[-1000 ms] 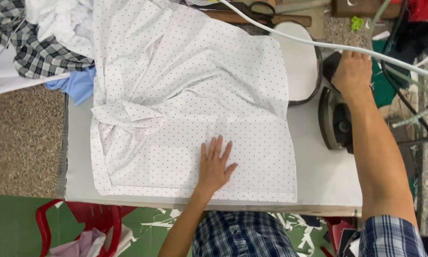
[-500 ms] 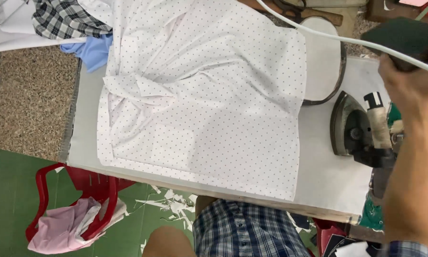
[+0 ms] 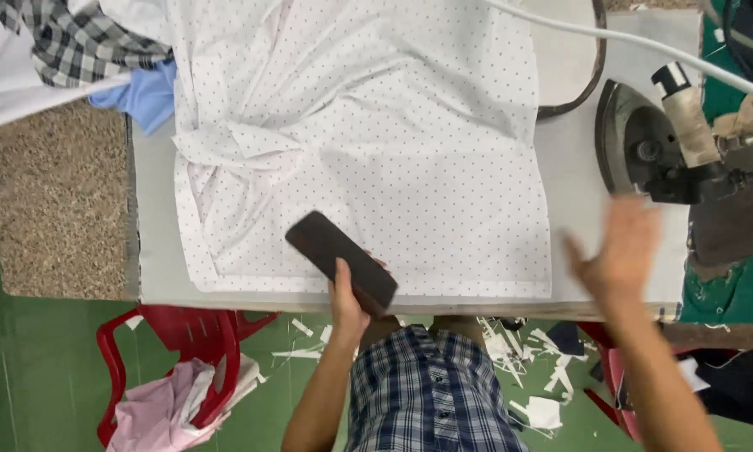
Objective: The person irons a white polka-dotted shirt on a table using a steam iron and a black pressing block. They repeatedly smooth the fabric, lift and reposition the shirt, and press different sections including the body and sleeves.
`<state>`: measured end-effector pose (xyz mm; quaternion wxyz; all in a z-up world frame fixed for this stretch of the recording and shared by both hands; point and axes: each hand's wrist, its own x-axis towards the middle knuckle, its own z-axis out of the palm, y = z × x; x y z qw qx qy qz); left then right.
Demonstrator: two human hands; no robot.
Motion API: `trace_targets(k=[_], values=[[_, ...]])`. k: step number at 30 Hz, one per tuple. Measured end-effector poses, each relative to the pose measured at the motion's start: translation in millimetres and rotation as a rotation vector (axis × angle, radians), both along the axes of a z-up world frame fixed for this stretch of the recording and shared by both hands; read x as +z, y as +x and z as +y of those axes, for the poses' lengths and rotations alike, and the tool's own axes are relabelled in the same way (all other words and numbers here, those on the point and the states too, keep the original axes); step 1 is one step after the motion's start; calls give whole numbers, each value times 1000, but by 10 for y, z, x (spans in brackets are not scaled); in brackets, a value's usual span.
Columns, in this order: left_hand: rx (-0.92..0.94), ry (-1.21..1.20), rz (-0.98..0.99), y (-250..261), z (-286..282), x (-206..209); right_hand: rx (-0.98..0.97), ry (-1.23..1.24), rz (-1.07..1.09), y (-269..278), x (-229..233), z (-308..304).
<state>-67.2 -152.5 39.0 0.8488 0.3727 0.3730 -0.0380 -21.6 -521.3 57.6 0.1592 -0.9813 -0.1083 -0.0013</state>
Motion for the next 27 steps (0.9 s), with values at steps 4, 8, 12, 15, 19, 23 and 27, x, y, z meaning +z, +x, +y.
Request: trace_targets(k=[4,8,12,15,19,23,27], values=[[-622,1004,-22,156,-20,38,88,-448,-380,507,22,-988],[-1046,1413,-99,105,-1082,40,145,-716,-427,608,188,-1142],[-1491,1539,-432,72,-2208,-218,41,-208,-66,1281,-168,-1810],[-1321,1716,-530,83,-2565,-502,-116,172,234,1814,-683,-2017],[-1354,1816,-587,220,-1910,-353,-394,250,575,2032,-1687,-2919],[-1325,1629,-343,176,-570,-226,-414,241,536,1565,-961,-2400],[-942,1989,-31,-222,851,-716,-144,169,298,1146,159,-777]])
